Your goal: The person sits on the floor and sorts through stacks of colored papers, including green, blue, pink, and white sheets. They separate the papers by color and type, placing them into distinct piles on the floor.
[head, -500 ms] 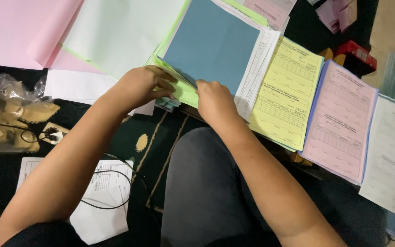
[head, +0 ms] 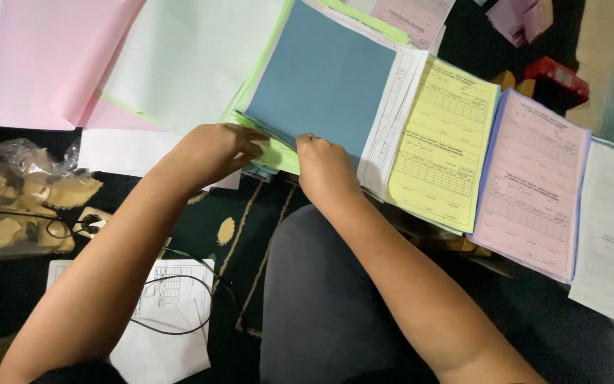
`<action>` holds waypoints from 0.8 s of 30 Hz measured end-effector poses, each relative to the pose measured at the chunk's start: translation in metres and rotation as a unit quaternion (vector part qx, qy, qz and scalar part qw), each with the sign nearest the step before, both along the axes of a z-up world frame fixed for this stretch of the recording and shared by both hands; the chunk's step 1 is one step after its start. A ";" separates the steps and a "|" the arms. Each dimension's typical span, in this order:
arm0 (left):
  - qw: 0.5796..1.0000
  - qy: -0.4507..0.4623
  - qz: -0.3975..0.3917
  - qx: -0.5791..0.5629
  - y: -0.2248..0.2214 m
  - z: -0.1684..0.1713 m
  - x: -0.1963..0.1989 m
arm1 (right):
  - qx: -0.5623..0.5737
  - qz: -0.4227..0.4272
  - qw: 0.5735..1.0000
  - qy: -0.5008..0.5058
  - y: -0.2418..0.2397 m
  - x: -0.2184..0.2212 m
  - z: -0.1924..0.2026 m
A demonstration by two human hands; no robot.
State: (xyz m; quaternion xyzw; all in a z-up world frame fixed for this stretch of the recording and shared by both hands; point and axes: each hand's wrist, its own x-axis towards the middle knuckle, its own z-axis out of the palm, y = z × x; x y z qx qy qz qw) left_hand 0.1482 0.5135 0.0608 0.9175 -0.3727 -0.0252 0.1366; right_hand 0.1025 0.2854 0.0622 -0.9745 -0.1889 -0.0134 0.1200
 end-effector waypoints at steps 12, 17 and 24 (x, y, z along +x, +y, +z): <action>0.963 -0.186 0.123 -0.154 -0.034 0.006 -0.025 | 0.048 -0.092 0.994 0.015 0.007 -0.028 0.021; 0.855 -0.130 0.322 -0.384 -0.115 0.017 -0.121 | 0.051 -0.088 0.994 0.049 -0.019 -0.006 0.011; 0.857 -0.008 0.393 -0.334 -0.187 0.044 -0.172 | 0.358 -0.236 0.901 0.070 -0.153 0.004 0.038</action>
